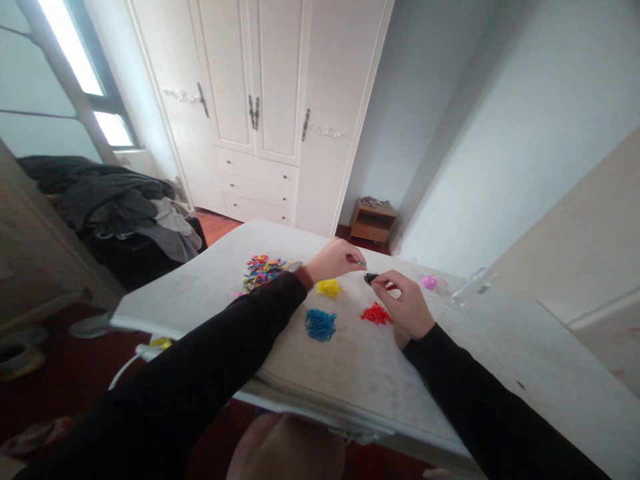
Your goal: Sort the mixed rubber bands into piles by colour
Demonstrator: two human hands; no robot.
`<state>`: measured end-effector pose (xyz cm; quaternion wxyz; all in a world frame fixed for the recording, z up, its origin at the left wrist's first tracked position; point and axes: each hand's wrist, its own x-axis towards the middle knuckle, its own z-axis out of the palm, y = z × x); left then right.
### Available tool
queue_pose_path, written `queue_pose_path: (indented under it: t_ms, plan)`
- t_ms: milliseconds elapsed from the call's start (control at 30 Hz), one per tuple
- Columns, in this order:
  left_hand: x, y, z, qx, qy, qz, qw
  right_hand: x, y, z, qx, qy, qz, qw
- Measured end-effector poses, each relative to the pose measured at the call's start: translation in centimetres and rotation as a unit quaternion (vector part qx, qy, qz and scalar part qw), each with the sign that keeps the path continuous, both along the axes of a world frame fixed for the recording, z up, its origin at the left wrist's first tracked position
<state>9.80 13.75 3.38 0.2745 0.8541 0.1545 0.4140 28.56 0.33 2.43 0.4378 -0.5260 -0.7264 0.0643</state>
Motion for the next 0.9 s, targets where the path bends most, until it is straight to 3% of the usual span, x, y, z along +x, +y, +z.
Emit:
queue_pose_path:
  t_ms: [200, 567, 900]
  plan:
    - [-1.3, -0.9, -0.7, 0.068, 0.043, -0.025, 0.996, -0.7, -0.4, -0.1, 0.000, 0.008, -0.005, 1.000]
    - [-0.9, -2.9, -0.6, 0.103, 0.067, -0.040, 0.992, -1.1, -0.6, 0.4, -0.013, 0.020, -0.011, 1.000]
    - [-1.1, -1.9, -1.0, 0.043, 0.032, -0.043, 0.998, -0.9, -0.7, 0.7, 0.023, 0.034, -0.046, 0.998]
